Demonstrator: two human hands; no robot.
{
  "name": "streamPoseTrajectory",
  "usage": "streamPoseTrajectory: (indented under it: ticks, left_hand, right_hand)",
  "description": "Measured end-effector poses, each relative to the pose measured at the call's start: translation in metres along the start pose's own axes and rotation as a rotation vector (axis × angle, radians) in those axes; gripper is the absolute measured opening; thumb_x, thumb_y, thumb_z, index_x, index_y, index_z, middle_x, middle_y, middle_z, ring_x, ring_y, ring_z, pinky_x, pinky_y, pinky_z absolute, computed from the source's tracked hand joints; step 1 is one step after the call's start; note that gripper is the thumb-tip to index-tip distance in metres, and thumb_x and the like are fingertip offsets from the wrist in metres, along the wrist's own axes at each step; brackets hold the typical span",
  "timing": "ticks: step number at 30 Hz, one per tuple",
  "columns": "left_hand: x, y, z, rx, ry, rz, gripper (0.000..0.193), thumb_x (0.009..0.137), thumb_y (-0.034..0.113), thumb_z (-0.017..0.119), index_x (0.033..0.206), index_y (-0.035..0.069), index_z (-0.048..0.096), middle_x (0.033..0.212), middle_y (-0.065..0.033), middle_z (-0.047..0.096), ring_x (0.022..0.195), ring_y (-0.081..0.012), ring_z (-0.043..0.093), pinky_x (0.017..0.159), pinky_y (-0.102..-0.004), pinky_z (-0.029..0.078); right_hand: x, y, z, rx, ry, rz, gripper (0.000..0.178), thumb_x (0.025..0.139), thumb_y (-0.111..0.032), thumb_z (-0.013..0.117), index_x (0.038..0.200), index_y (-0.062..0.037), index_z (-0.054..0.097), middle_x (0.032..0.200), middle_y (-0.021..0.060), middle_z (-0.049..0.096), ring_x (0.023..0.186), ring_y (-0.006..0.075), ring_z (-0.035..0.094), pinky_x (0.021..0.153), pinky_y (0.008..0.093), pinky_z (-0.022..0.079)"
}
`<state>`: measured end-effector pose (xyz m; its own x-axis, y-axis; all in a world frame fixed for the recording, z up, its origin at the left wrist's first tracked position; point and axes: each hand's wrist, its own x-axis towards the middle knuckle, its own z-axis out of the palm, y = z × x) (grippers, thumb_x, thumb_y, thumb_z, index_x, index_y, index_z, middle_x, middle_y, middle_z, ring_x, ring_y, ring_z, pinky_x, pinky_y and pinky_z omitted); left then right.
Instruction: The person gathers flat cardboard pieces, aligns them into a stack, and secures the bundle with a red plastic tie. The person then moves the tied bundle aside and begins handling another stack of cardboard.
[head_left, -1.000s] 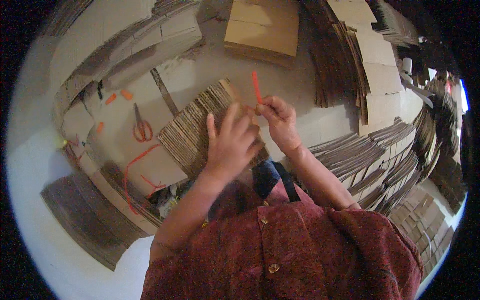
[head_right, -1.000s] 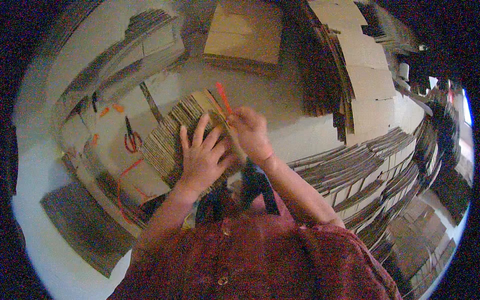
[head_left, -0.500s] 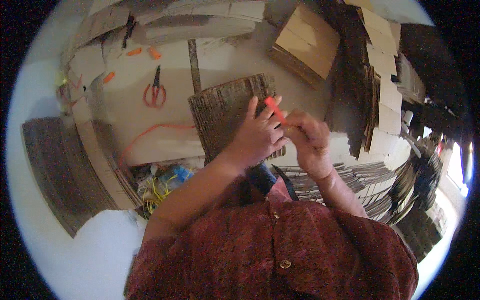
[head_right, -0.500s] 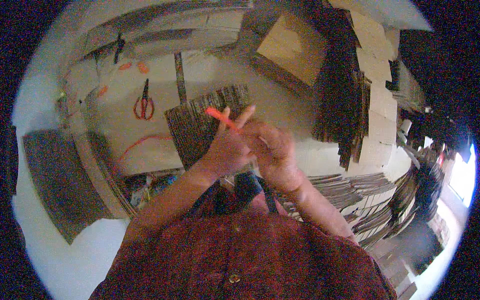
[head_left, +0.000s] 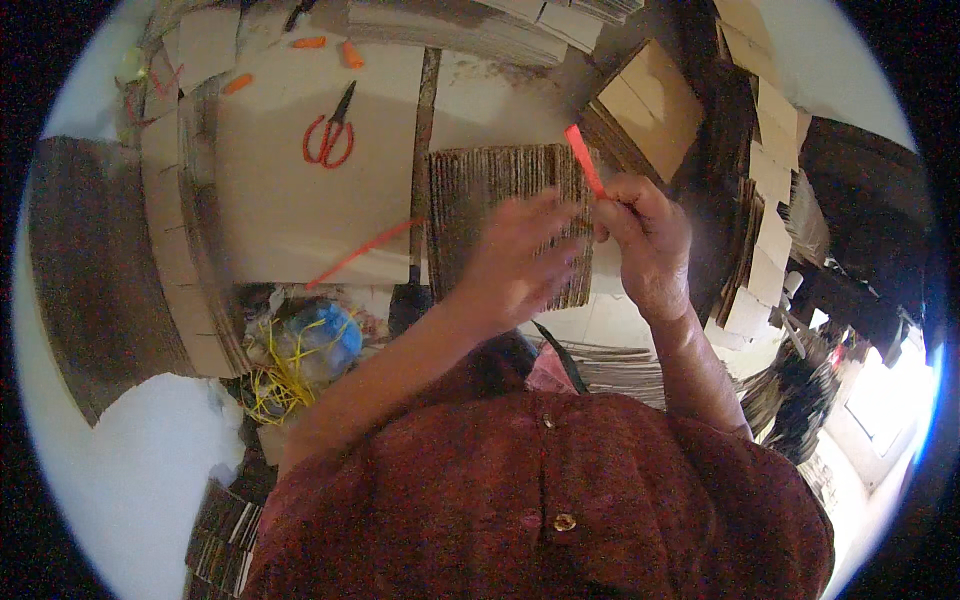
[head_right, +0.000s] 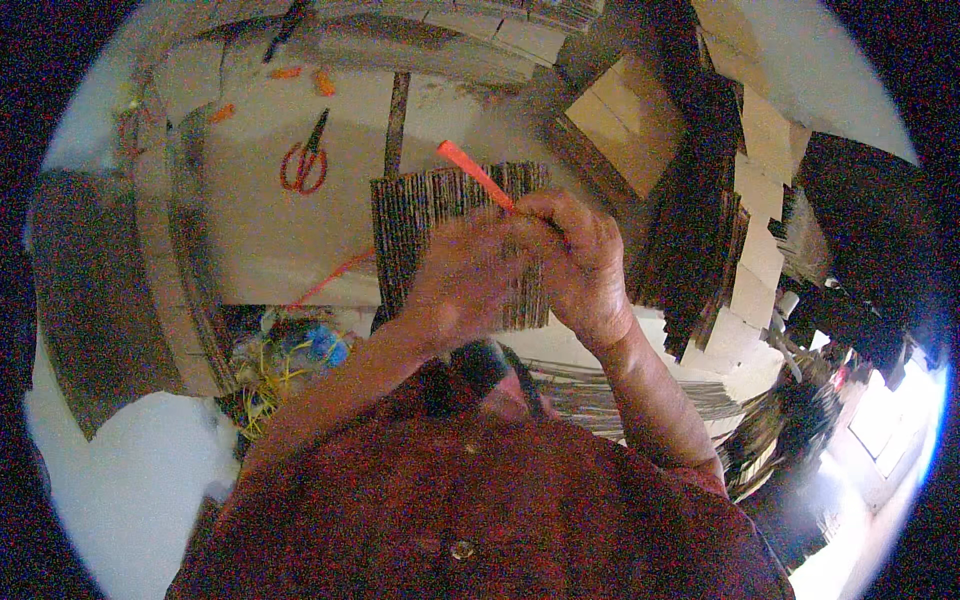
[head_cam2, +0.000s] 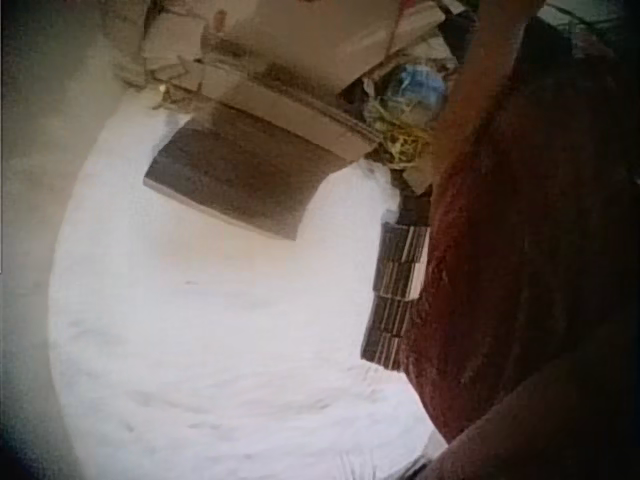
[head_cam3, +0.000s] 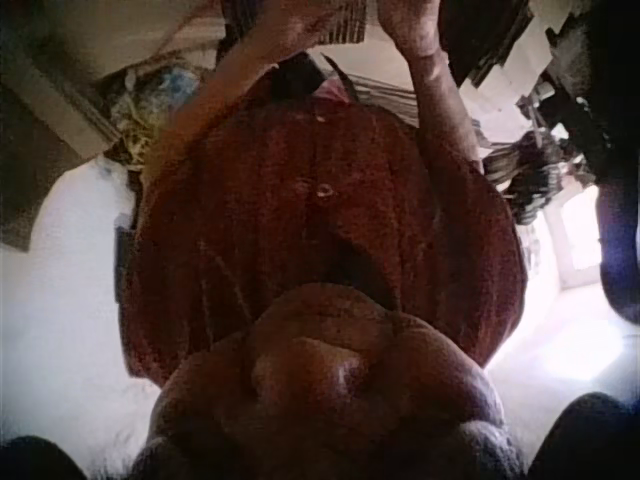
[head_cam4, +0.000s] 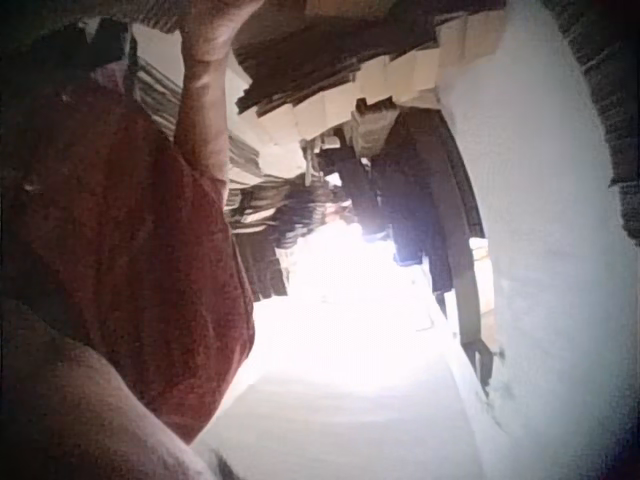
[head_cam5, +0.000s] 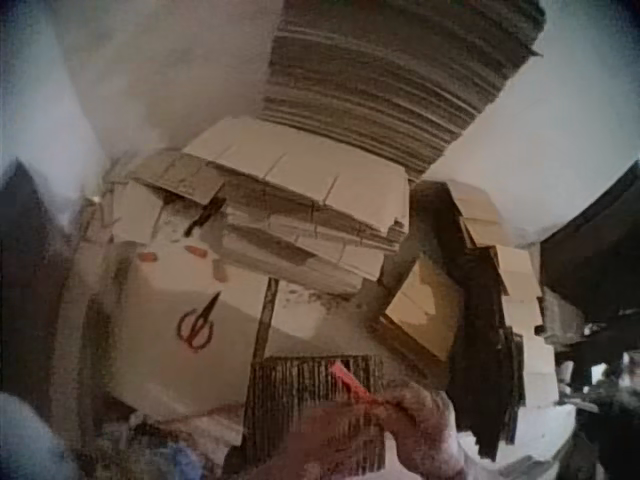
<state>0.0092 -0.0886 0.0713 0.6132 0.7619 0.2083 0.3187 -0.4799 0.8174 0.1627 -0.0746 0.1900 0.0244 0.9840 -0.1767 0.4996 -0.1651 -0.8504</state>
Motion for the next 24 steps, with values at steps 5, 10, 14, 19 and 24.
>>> streamPoseTrajectory:
  ticks: [5,10,14,19,24]
  left_hand:
    - [-0.064,-0.007,-0.048,0.065,0.449,-0.57,0.03,0.078,0.017,0.061,0.102,0.0,0.055,0.106,-0.0189,0.05,0.096,-0.0379,0.05,0.085,-0.0398,0.041]
    - [-0.071,-0.012,-0.033,-0.012,0.157,-0.653,0.034,0.087,0.017,0.049,0.115,-0.001,0.046,0.105,-0.0209,0.052,0.092,-0.0357,0.054,0.08,-0.0441,0.044]
    - [-0.077,-0.032,-0.005,-0.511,0.289,-0.879,0.036,0.082,0.011,0.054,0.115,0.001,0.043,0.1,-0.0147,0.054,0.092,-0.0269,0.054,0.078,-0.0375,0.045]
    - [-0.066,-0.031,-0.014,-0.534,0.356,-0.666,0.037,0.073,0.006,0.056,0.108,0.001,0.045,0.091,-0.017,0.054,0.086,-0.0324,0.054,0.072,-0.0411,0.045]
    - [-0.06,-0.024,-0.043,-0.141,0.136,-0.506,0.03,0.071,0.007,0.059,0.1,0.0,0.051,0.094,-0.0164,0.053,0.087,-0.032,0.054,0.075,-0.0392,0.044]
  right_hand:
    - [0.001,0.008,0.042,0.151,0.001,-0.143,0.004,0.082,0.001,0.054,0.083,-0.0015,0.056,0.065,0.0008,0.051,0.058,0.0091,0.047,0.053,0.0223,0.039]
    - [0.005,0.031,0.103,-0.17,-0.326,-0.398,0.01,0.076,-0.009,0.056,0.084,-0.0028,0.057,0.075,0.0132,0.057,0.067,0.0281,0.057,0.056,0.0361,0.047]
    - [0.01,0.024,0.124,-0.469,-0.442,-0.434,0.015,0.07,-0.014,0.056,0.077,-0.0022,0.059,0.072,0.0156,0.059,0.068,0.0337,0.061,0.055,0.0413,0.05]
    - [0.013,0.03,0.132,-0.305,-0.356,-0.601,0.009,0.075,-0.003,0.058,0.083,-0.003,0.054,0.081,0.0167,0.057,0.072,0.0348,0.057,0.059,0.0394,0.047]
    - [0.024,0.025,0.146,-0.251,-0.253,-0.743,0.017,0.062,-0.009,0.058,0.079,-0.0069,0.056,0.079,0.0144,0.057,0.074,0.0328,0.056,0.075,0.0468,0.043]
